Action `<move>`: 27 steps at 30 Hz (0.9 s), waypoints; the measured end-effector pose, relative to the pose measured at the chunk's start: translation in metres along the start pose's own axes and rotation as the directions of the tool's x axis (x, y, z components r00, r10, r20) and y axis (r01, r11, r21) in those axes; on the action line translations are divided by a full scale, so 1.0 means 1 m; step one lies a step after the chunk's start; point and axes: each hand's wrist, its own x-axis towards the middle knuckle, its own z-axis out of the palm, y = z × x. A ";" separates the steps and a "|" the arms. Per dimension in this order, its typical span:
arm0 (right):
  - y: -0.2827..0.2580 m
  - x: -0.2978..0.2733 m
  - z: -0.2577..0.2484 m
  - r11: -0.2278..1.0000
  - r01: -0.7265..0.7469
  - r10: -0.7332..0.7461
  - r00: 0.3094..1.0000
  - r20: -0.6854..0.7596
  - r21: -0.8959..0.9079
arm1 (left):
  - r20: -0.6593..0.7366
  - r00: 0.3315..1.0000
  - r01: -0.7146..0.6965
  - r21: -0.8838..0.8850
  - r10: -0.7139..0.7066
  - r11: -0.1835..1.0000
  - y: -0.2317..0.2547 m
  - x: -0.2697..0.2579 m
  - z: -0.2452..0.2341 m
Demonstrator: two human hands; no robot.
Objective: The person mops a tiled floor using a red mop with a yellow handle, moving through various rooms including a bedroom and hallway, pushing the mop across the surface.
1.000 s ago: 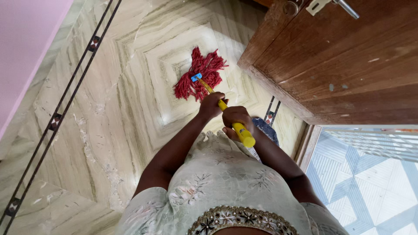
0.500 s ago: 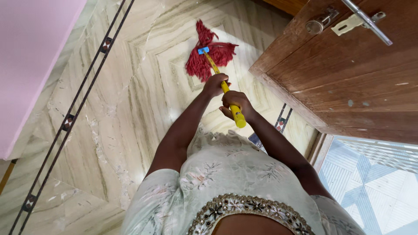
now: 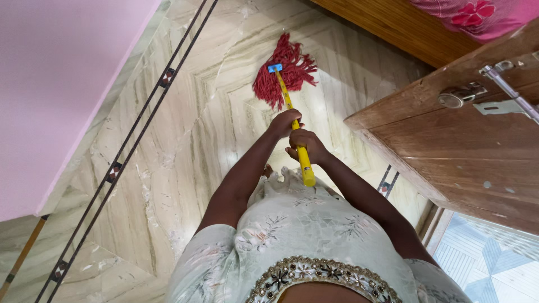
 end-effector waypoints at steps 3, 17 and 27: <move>0.002 0.023 0.001 0.999 -0.002 0.000 0.999 -0.036 -0.037 | -0.089 0.996 0.003 0.185 0.014 0.983 -0.002 0.010 -0.022; 0.028 0.071 0.018 0.989 0.146 -0.146 0.983 -0.114 -0.004 | -0.045 0.998 -0.047 0.125 0.053 0.991 -0.019 0.029 -0.066; 0.061 0.111 -0.025 0.970 0.237 -0.232 0.969 -0.085 0.056 | -0.116 0.993 -0.009 0.162 0.029 0.987 -0.028 0.065 -0.072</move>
